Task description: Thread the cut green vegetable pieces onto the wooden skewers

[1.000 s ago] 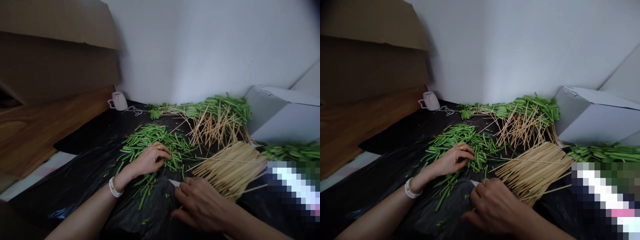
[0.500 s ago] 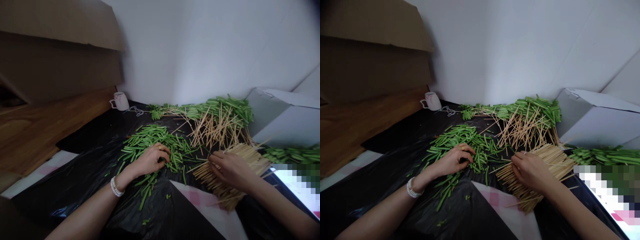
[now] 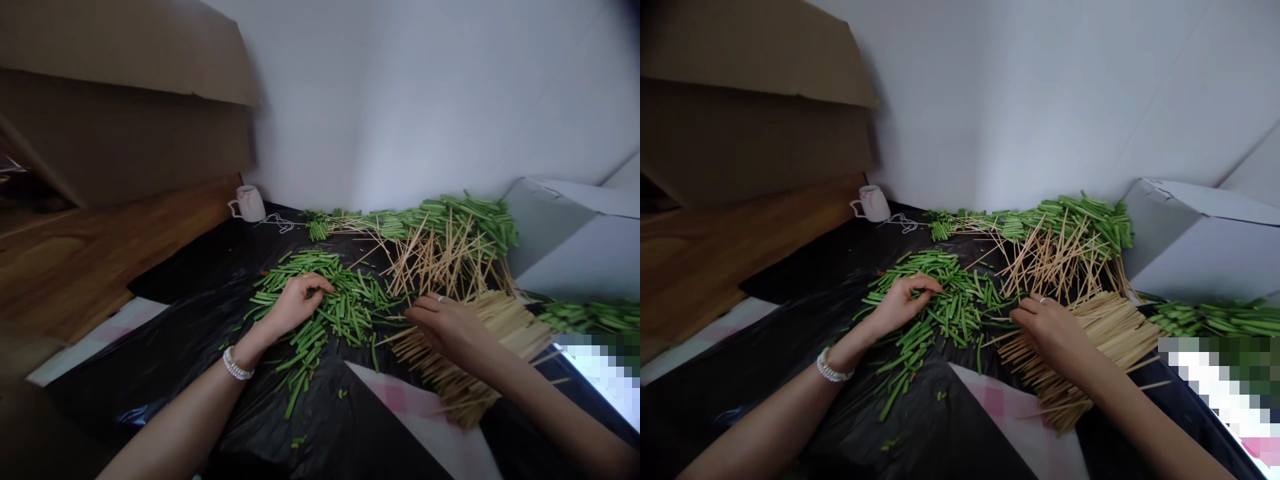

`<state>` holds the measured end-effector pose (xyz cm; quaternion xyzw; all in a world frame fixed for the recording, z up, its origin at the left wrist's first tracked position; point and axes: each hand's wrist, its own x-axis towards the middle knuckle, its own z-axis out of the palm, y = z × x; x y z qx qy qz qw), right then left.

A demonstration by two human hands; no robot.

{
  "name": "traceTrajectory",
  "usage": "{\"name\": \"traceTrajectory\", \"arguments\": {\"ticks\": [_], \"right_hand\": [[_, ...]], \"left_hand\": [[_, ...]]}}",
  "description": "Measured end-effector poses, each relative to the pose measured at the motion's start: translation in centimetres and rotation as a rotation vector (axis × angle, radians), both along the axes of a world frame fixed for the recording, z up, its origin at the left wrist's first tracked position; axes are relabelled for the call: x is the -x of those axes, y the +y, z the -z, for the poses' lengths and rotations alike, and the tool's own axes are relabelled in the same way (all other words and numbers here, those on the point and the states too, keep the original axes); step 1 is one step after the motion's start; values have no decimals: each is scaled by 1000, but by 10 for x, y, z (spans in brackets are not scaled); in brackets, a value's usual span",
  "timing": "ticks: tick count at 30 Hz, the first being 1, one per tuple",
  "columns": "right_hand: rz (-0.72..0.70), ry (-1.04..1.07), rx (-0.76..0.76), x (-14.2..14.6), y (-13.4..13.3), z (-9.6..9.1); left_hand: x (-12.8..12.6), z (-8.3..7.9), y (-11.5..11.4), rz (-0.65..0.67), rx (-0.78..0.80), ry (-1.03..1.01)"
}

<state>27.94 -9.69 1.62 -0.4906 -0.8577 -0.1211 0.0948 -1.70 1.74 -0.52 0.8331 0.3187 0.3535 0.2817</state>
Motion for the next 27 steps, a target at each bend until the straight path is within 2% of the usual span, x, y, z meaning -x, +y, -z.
{"name": "traceTrajectory", "arguments": {"ticks": [3, 6, 8, 10, 13, 17, 21, 27], "right_hand": [[-109, 175, -77, 27, 0, -15], [-127, 329, -281, 52, -1, -23], [-155, 353, -426, 62, -1, -19], [-199, 296, -505, 66, -1, -9], [-222, 192, -521, 62, 2, 10], [-186, 129, -483, 54, 5, 30], [-159, 140, -471, 52, 5, 38], [-163, 181, -440, 54, 6, 40]], "left_hand": [[1, 1, 2, -21, 11, 18], [-1, 0, -2, 37, -3, 55], [-4, -1, -7, 80, -40, 88], [-7, -2, -13, 101, -96, 148], [-11, -2, -22, 63, -187, 263], [-15, 4, -25, -87, -265, 346], [-18, 12, -24, -159, -264, 363], [-19, 18, -23, -125, -171, 322]]}}
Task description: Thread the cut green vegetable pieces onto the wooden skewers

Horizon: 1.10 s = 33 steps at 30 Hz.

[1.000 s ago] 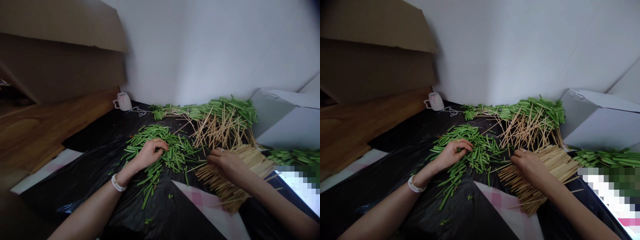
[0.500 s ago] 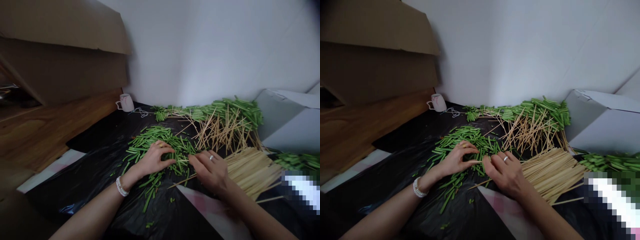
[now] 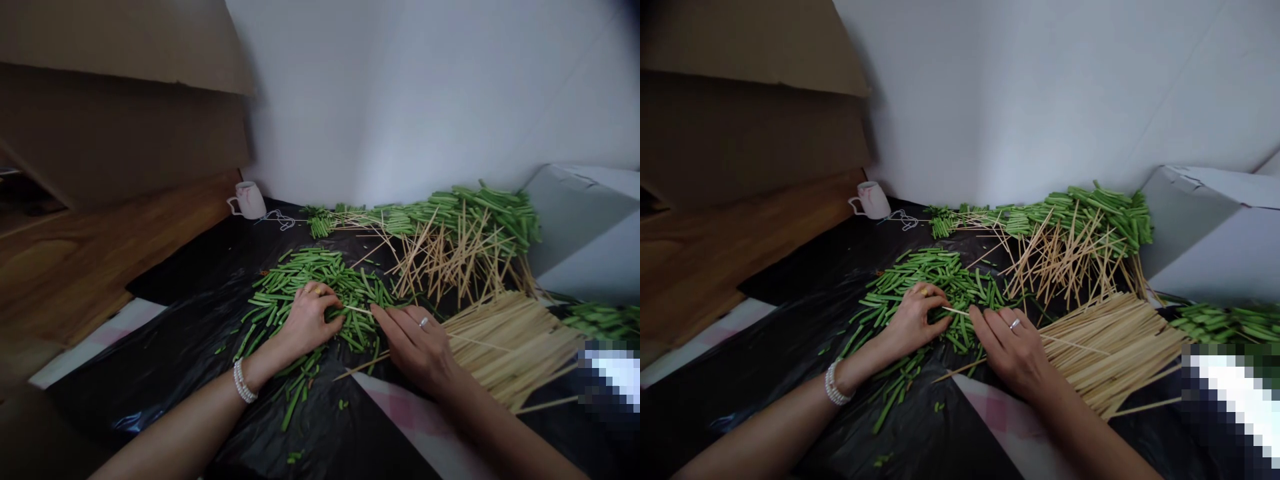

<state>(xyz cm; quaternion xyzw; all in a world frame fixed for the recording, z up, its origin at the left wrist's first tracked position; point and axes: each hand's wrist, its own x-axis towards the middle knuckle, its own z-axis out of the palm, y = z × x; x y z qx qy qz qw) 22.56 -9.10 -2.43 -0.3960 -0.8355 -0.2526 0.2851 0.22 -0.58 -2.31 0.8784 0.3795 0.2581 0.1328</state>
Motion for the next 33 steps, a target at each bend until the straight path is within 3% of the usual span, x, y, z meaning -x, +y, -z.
{"name": "traceTrajectory", "arguments": {"ticks": [8, 11, 14, 18, 33], "right_hand": [[20, -13, 26, -2, -4, -10], [50, -13, -23, -1, -6, -13], [67, -12, -55, 2, -7, -16], [104, -31, -70, 4, -8, -17], [174, -36, -46, 5, -9, -14]], "left_hand": [[-1, -11, 1, -13, 159, -358], [0, -16, 3, -42, 455, -640], [2, -18, 6, 51, 869, -933], [4, -19, 9, 122, 1200, -1073], [4, -16, 6, 90, 1285, -994]]}}
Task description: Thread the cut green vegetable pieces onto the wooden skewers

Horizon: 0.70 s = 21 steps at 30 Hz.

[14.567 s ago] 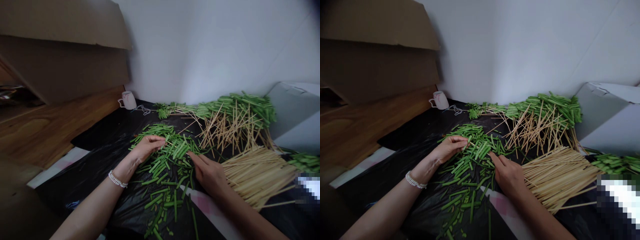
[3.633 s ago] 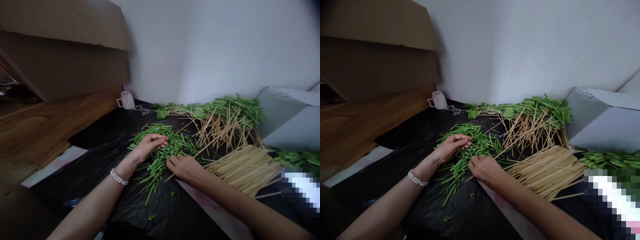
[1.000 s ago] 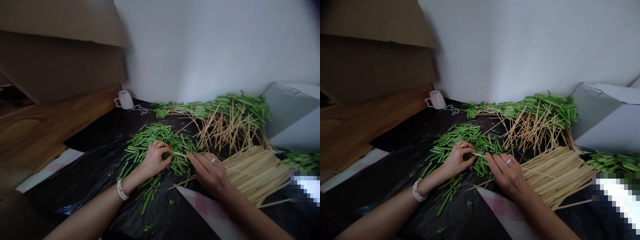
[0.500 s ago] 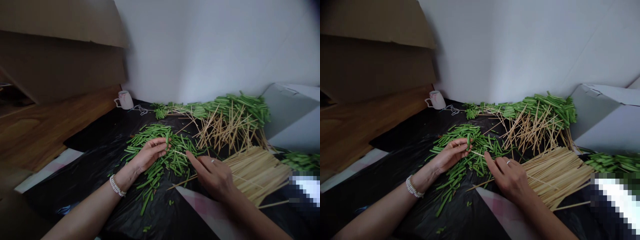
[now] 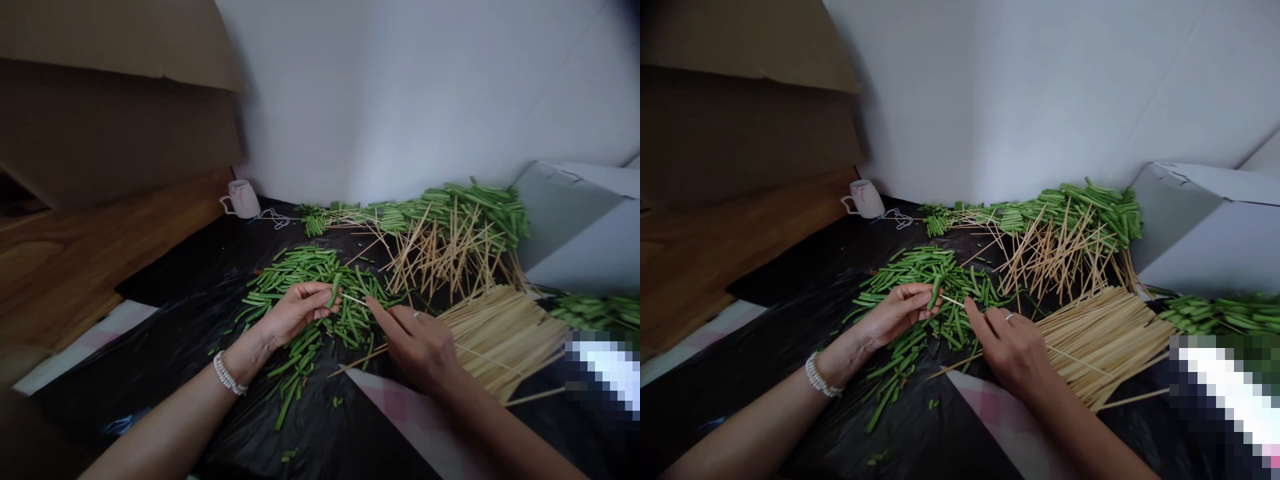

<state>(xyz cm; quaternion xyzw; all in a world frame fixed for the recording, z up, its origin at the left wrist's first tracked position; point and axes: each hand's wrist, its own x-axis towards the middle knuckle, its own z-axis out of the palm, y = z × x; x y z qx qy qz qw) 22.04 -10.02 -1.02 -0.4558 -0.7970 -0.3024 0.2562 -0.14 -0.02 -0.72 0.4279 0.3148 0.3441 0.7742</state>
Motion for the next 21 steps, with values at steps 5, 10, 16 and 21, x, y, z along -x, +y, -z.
{"name": "traceTrajectory", "arguments": {"ticks": [5, 10, 16, 21], "right_hand": [[-1, 1, 8, 2, 1, 1], [7, -3, 0, 3, 1, 2], [27, -12, 6, 5, 0, 3], [-1, 3, 2, 9, 0, 3]], "left_hand": [[-2, -2, -1, 40, -6, 7], [-2, -2, -2, 32, 4, 15], [-2, 1, 0, 3, 12, 33], [-2, 2, 0, 2, 22, 34]]}}
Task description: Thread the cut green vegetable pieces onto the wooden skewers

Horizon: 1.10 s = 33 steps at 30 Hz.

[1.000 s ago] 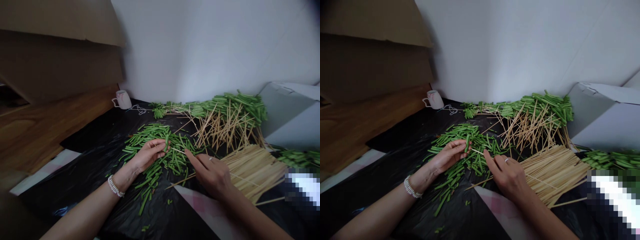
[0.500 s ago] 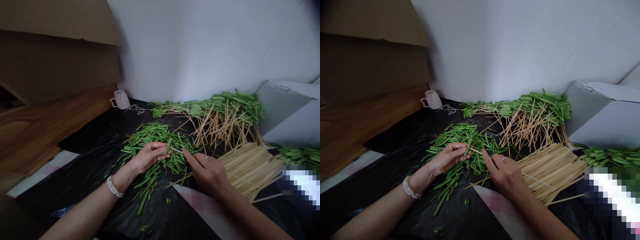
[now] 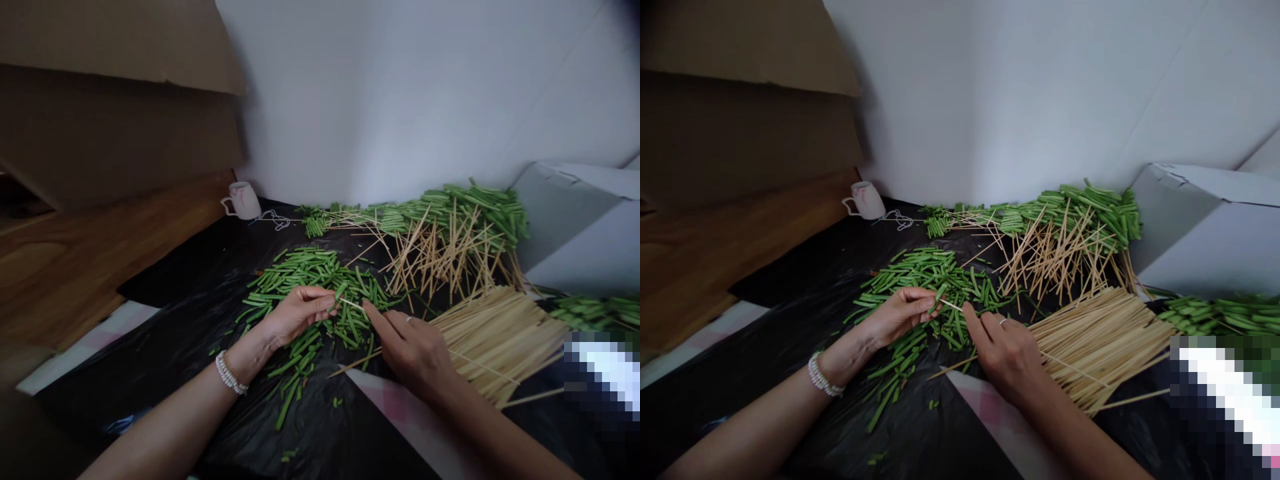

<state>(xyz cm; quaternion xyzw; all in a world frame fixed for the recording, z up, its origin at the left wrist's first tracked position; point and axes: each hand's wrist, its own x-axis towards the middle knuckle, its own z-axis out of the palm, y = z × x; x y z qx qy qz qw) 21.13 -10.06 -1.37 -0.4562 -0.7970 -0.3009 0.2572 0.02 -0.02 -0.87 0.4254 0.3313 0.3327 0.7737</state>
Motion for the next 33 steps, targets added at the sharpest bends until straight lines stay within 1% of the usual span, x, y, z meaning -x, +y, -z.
{"name": "traceTrajectory", "arguments": {"ticks": [8, 15, 18, 21, 23, 29, 33], "right_hand": [[-13, 26, 41, 5, -2, 4], [-19, 167, 151, 12, -1, 7], [-18, 168, 149, 11, 0, 5], [-1, 144, 104, 7, 1, 2], [8, 138, 84, 5, 2, 1], [-23, 161, 109, 8, 0, 5], [-44, 243, 200, 10, -1, 7]], "left_hand": [[-1, 4, -1, 33, -35, 24], [-1, 0, -4, 48, -90, 58], [-1, -3, -5, 16, -55, 18], [-1, -7, -3, -72, -6, -59], [-1, -8, -1, -115, -5, -94], [1, -7, 0, -84, 15, -77], [1, -7, 0, -79, 1, -49]]}}
